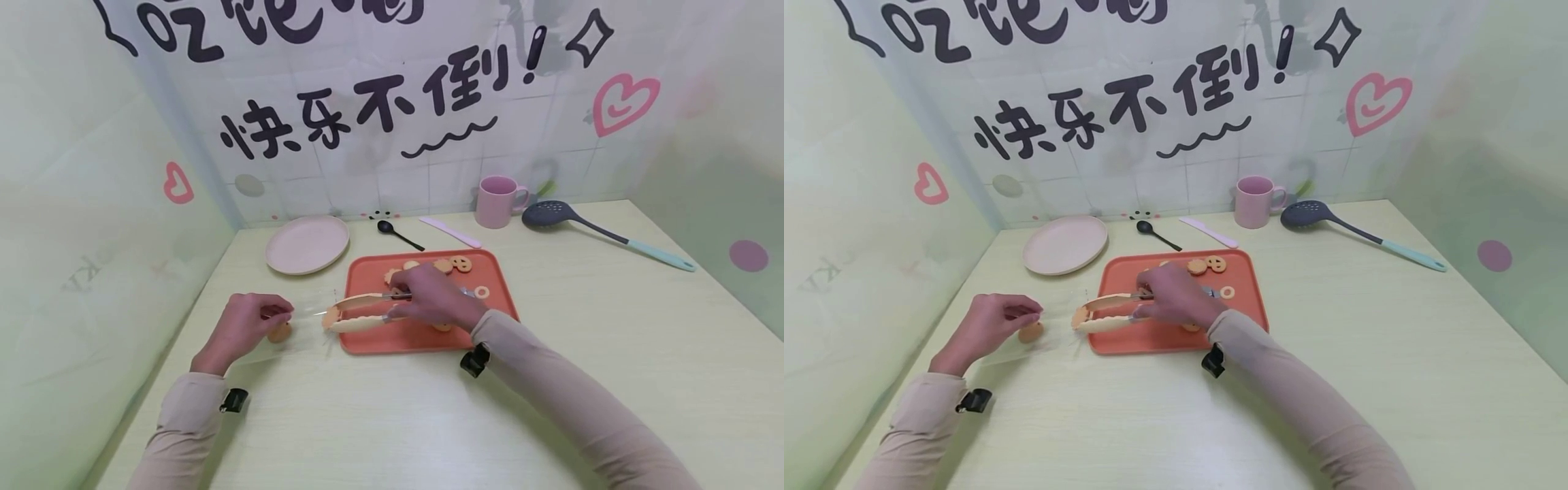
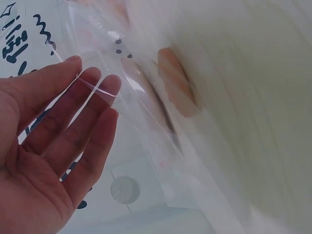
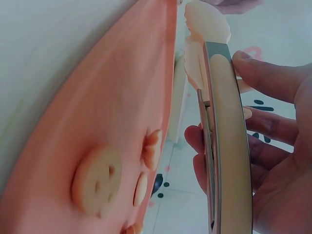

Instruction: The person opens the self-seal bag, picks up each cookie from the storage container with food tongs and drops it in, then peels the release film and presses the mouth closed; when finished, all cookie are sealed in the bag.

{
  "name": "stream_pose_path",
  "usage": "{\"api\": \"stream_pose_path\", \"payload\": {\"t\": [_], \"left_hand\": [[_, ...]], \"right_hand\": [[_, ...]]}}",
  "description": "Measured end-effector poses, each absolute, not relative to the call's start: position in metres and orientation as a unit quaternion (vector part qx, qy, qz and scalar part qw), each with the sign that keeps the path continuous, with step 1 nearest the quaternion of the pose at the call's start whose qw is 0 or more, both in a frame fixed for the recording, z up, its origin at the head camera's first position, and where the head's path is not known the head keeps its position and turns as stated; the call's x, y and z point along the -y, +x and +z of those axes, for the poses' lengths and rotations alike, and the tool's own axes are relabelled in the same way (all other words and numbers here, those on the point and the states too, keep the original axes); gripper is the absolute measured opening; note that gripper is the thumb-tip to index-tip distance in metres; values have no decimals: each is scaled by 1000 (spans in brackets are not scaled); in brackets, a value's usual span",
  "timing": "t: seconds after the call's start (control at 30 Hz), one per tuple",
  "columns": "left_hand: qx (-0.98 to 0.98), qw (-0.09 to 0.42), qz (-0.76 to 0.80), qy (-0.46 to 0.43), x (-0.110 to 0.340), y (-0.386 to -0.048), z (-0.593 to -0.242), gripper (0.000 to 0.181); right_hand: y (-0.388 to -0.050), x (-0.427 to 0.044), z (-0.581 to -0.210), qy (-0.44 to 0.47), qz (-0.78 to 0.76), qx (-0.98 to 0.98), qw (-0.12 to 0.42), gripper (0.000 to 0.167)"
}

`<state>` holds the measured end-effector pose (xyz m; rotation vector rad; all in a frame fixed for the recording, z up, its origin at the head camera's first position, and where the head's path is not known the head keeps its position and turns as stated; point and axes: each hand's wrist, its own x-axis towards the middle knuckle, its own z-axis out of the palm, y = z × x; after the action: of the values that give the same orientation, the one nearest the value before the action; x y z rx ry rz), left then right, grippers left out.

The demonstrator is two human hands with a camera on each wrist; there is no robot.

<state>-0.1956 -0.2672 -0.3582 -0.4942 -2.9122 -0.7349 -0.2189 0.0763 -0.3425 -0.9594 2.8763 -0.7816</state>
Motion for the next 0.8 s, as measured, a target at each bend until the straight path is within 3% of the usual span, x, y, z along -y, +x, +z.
{"api": "stream_pose_path", "payload": {"t": [0.8], "left_hand": [[953, 49, -249, -167, 267, -196, -357, 10]], "right_hand": [[-219, -23, -346, -290, -245, -924, 39, 29]]}}
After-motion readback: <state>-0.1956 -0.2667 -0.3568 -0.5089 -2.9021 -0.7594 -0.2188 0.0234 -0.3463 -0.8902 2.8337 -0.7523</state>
